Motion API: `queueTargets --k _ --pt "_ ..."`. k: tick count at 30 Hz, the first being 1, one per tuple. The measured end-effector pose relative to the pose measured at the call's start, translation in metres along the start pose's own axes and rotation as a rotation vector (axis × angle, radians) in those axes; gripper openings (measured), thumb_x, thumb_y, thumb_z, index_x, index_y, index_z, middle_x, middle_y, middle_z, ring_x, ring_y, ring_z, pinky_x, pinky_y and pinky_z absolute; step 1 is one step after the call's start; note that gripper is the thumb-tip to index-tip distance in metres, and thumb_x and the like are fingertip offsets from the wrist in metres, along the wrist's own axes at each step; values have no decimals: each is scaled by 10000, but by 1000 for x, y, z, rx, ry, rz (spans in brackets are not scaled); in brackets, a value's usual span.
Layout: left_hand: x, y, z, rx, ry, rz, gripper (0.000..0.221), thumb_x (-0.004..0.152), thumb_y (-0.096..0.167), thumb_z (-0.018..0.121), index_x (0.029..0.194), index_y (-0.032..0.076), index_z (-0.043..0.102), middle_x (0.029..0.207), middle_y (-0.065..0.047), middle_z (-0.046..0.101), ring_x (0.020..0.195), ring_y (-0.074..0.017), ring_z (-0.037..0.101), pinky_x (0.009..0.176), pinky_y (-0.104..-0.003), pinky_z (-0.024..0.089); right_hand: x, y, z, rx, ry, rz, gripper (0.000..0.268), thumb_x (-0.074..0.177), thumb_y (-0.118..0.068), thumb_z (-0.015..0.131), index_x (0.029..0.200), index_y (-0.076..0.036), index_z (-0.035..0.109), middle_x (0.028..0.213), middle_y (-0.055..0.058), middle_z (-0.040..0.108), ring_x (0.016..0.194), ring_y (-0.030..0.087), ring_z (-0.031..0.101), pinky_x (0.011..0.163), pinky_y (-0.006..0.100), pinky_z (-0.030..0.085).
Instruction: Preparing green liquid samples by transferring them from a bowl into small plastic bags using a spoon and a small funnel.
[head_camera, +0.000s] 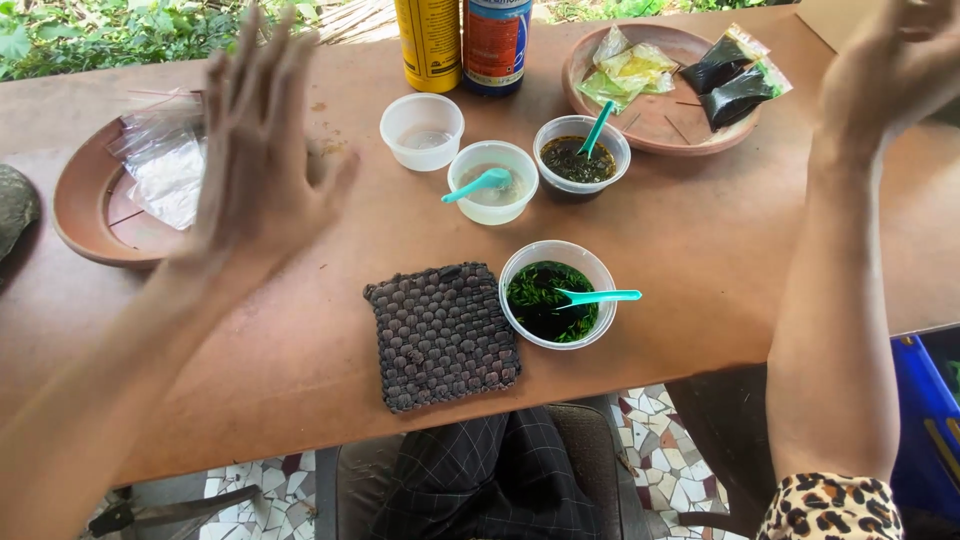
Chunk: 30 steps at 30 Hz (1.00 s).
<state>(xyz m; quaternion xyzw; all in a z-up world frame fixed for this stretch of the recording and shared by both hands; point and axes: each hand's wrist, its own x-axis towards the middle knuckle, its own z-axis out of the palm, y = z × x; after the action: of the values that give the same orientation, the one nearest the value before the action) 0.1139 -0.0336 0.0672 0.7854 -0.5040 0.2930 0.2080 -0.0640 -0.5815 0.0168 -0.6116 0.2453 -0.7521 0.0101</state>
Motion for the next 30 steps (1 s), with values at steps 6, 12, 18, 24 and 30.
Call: queueTargets --k 6,12,18,24,30 --pt "-19 72 -13 -274 -140 196 884 887 302 724 1555 -25 246 1557 -254 413 1425 -377 419 1242 -559 343 19 -180 -66 503 -1200 -249 437 942 -122 793 1309 -35 573 1407 158 601 1262 272 528 1045 402 399" --pt "-22 98 -15 -425 -306 336 1330 793 546 852 1627 18 -39 1552 -210 451 1406 -348 435 1236 -513 298 -3 -211 -44 269 -1779 -422 1269 650 -550 824 1648 -142 155 1667 109 320 1524 338 234 1199 488 137" --pt "-19 110 11 -284 -311 389 1422 794 753 809 1622 -8 -61 1606 -204 442 1485 -378 347 1229 -589 198 -13 -213 -31 92 -1814 -434 1224 627 -663 780 1633 -203 256 1502 63 537 1427 331 373 1144 496 211" --pt "-13 119 31 -260 -286 411 1463 762 765 819 1618 -19 -72 1552 -186 498 1458 -392 378 1212 -667 197 -8 -219 -37 81 -1797 -379 1145 633 -612 799 1593 -189 341 1410 39 622 1409 311 411 1137 516 198" --pt "-6 127 36 -268 -297 435 1478 726 690 857 1617 -5 -95 1478 -157 560 1446 -363 401 1221 -684 185 -4 -218 -50 27 -1808 -335 1161 621 -565 820 1601 -206 313 1378 164 564 1386 370 378 1168 494 169"
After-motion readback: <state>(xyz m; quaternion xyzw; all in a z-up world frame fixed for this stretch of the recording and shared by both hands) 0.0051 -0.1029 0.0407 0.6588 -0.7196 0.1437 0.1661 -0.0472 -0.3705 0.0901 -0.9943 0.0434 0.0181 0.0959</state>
